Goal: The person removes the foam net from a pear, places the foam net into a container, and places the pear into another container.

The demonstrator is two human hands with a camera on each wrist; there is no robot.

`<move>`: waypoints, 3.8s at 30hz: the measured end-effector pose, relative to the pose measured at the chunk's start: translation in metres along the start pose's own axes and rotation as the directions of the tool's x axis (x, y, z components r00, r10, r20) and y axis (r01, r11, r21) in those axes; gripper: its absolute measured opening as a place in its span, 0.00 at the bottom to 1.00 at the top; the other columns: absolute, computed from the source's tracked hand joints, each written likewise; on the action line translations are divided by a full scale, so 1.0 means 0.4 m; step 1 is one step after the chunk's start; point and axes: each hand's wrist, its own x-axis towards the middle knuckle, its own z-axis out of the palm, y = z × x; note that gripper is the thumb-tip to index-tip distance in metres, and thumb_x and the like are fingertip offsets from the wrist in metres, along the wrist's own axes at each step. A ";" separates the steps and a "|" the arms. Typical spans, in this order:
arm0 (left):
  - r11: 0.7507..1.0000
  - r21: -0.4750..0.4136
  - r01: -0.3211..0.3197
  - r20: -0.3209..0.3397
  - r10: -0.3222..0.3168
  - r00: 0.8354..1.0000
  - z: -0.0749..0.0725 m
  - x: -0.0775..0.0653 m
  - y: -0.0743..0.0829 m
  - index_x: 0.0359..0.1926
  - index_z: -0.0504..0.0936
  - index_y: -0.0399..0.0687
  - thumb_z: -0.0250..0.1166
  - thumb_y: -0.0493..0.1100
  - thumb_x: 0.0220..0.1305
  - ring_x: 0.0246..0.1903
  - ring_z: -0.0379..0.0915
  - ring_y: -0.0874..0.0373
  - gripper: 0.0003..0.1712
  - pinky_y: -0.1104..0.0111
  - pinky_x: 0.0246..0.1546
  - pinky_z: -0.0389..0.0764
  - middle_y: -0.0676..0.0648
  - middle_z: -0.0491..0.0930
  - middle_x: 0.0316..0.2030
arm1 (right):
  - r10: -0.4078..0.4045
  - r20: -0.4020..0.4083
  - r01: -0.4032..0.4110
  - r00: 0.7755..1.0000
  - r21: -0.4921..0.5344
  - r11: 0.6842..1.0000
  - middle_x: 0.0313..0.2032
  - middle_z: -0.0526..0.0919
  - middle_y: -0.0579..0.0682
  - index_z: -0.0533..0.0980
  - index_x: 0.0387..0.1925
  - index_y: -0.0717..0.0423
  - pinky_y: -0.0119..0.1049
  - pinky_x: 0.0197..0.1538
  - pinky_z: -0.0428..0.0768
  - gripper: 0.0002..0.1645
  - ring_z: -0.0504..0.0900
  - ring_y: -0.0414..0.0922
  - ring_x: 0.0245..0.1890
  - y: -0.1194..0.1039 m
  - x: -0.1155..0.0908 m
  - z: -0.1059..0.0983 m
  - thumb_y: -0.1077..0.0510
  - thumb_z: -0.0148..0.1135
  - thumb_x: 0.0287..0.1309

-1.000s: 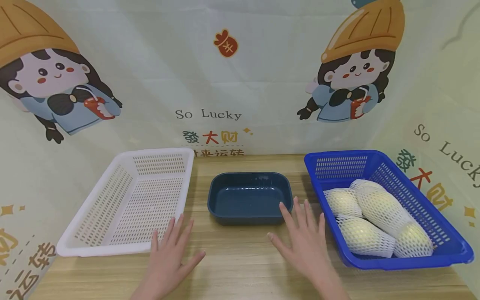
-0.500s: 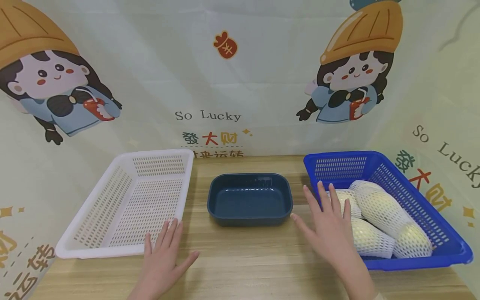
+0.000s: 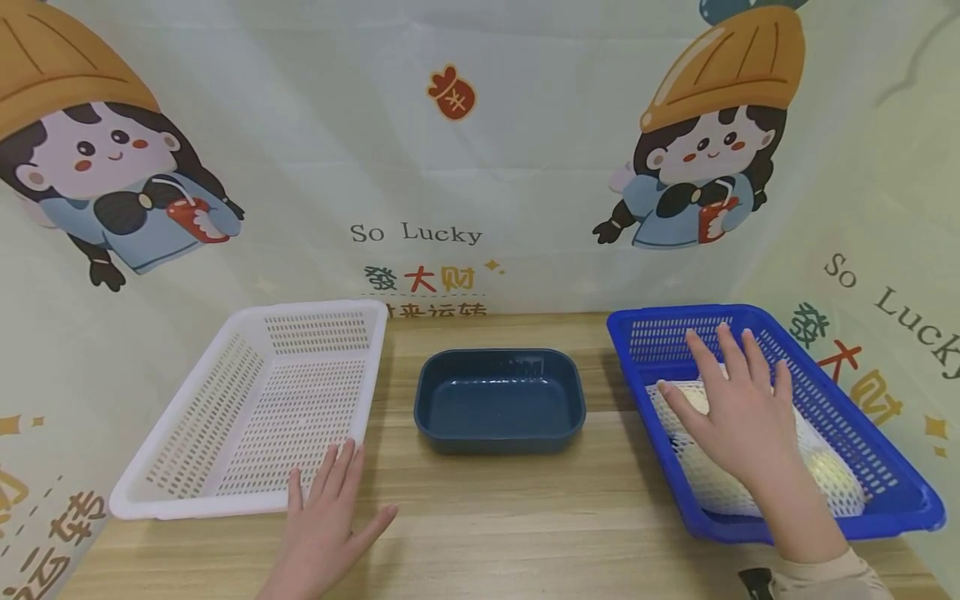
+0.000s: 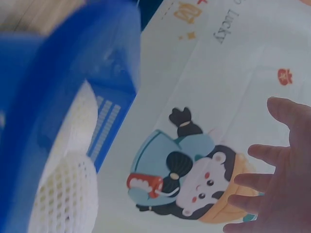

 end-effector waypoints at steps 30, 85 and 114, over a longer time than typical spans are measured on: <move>1.000 0.022 0.006 0.008 -0.006 1.000 0.006 -0.002 -0.004 0.61 0.61 0.35 0.59 0.62 0.51 0.62 0.46 0.45 0.45 0.44 0.57 0.34 0.38 0.57 0.61 | 0.174 0.397 -0.175 0.901 -0.034 0.984 0.57 0.45 0.78 0.49 0.62 0.69 0.72 0.47 0.40 0.54 0.41 0.75 0.54 0.185 0.057 0.101 0.28 0.39 0.52; 1.000 0.011 0.007 0.003 -0.007 1.000 -0.002 -0.005 -0.001 0.61 0.60 0.35 0.58 0.62 0.51 0.62 0.45 0.45 0.45 0.45 0.57 0.34 0.38 0.57 0.61 | 0.242 0.359 -0.259 0.901 0.000 0.966 0.46 0.51 0.82 0.51 0.56 0.74 0.71 0.35 0.59 0.54 0.51 0.83 0.41 0.256 0.015 0.158 0.44 0.66 0.39; 1.000 0.015 0.009 0.013 -0.009 1.000 0.000 -0.004 -0.003 0.61 0.60 0.35 0.57 0.63 0.52 0.62 0.45 0.45 0.45 0.44 0.56 0.34 0.38 0.57 0.61 | 0.098 0.043 -0.102 0.994 0.117 0.988 0.55 0.51 0.77 0.53 0.62 0.66 0.71 0.44 0.51 0.49 0.53 0.76 0.48 0.114 0.053 0.045 0.55 0.66 0.41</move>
